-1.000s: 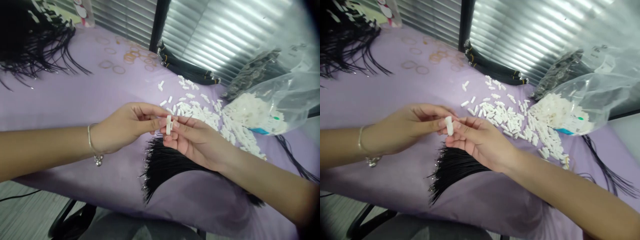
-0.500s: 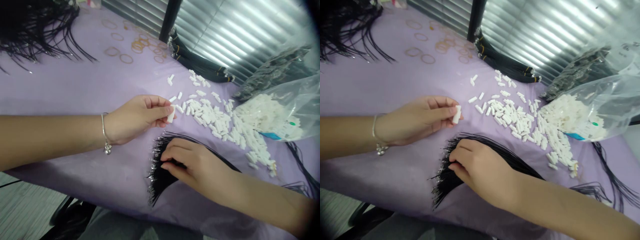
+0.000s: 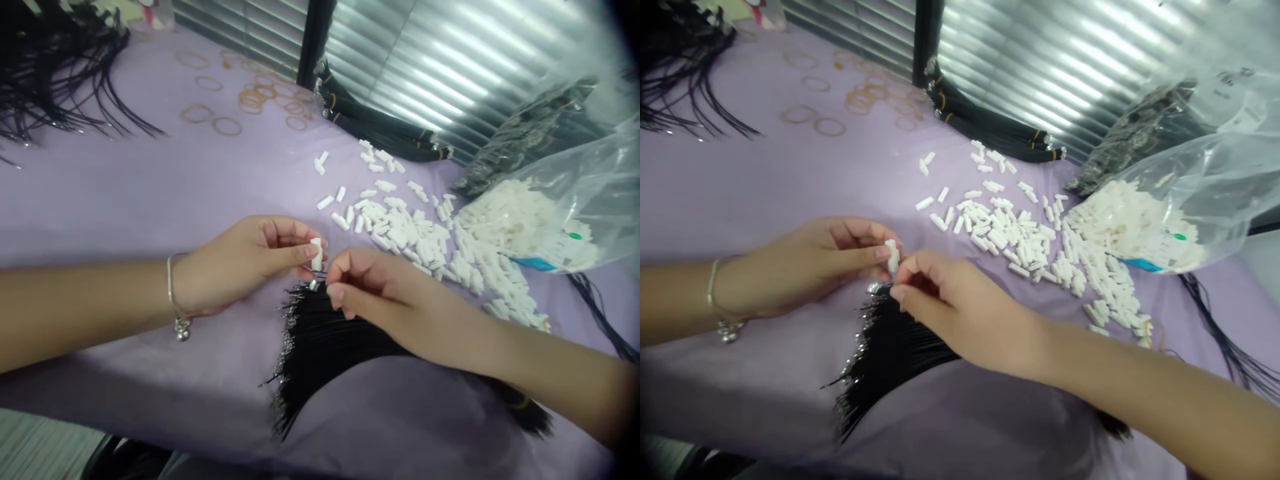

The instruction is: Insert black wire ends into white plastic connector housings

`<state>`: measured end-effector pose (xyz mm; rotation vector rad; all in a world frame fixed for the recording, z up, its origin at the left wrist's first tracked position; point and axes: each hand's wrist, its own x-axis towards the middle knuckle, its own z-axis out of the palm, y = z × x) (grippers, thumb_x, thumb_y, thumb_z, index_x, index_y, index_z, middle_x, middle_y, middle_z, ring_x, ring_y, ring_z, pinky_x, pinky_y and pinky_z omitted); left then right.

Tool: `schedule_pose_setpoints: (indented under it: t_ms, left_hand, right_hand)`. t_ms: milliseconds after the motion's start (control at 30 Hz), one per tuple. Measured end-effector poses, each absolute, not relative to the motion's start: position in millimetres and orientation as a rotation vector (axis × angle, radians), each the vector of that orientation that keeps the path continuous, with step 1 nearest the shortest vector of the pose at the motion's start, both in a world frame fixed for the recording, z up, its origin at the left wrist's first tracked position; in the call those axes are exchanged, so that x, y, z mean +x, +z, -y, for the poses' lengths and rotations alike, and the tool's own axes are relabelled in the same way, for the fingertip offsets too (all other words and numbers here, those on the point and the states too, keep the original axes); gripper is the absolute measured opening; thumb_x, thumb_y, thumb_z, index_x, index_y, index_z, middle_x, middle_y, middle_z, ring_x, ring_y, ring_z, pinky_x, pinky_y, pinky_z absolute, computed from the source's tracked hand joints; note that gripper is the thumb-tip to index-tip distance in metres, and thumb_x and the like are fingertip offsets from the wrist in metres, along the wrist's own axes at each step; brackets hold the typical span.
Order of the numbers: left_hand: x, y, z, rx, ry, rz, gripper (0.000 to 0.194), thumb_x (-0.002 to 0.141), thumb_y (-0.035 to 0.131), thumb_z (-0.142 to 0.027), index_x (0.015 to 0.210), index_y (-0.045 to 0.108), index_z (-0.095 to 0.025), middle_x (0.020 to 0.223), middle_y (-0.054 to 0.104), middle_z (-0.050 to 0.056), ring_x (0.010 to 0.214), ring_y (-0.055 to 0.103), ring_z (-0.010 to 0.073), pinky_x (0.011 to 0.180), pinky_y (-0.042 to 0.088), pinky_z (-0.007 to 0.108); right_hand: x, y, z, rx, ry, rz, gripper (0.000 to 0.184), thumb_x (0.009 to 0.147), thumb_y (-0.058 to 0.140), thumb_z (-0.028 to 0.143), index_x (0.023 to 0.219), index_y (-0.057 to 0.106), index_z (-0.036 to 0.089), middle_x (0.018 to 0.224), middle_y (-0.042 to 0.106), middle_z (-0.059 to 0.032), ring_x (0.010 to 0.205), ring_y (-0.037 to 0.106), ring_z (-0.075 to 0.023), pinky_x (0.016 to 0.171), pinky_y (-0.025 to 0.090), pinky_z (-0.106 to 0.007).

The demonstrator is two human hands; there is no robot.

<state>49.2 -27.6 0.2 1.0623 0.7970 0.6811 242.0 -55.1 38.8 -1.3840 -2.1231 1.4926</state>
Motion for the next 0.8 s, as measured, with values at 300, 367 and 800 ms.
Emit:
schedule_pose_setpoints:
  t_ms: [300, 367, 800]
  left_hand:
    - [49.6, -5.0, 24.8, 1.066, 0.641, -0.876, 0.003, 0.083, 0.066, -0.018, 0.085, 0.068, -0.018, 0.077, 0.07, -0.001, 0.07, 0.066, 0.0087, 0.068, 0.055, 0.016]
    - [49.4, -5.1, 24.7, 1.063, 0.644, -0.874, 0.003, 0.083, 0.067, -0.019, 0.085, 0.069, -0.018, 0.077, 0.07, -0.001, 0.069, 0.066, 0.0084, 0.069, 0.055, 0.016]
    - [48.4, -6.5, 21.7, 1.038, 0.618, -0.917, 0.006, 0.081, 0.07, -0.023, 0.085, 0.069, -0.018, 0.077, 0.068, -0.001, 0.066, 0.066, 0.0084, 0.065, 0.055, 0.015]
  right_hand:
    - [255.2, 19.0, 41.1, -1.398, 1.167, 2.109, 0.018, 0.089, 0.05, 0.023, 0.073, 0.058, 0.021, 0.058, 0.05, 0.0063, 0.05, 0.042, -0.0071, 0.049, 0.034, -0.022]
    - [255.3, 17.2, 40.0, -1.413, 1.133, 2.136, 0.019, 0.088, 0.051, 0.022, 0.07, 0.058, 0.021, 0.056, 0.05, 0.0062, 0.048, 0.043, -0.0075, 0.047, 0.033, -0.022]
    - [256.7, 18.5, 41.1, -1.279, 0.937, 2.297, 0.017, 0.089, 0.05, 0.018, 0.075, 0.059, 0.023, 0.067, 0.061, 0.0032, 0.06, 0.055, -0.0111, 0.056, 0.041, -0.025]
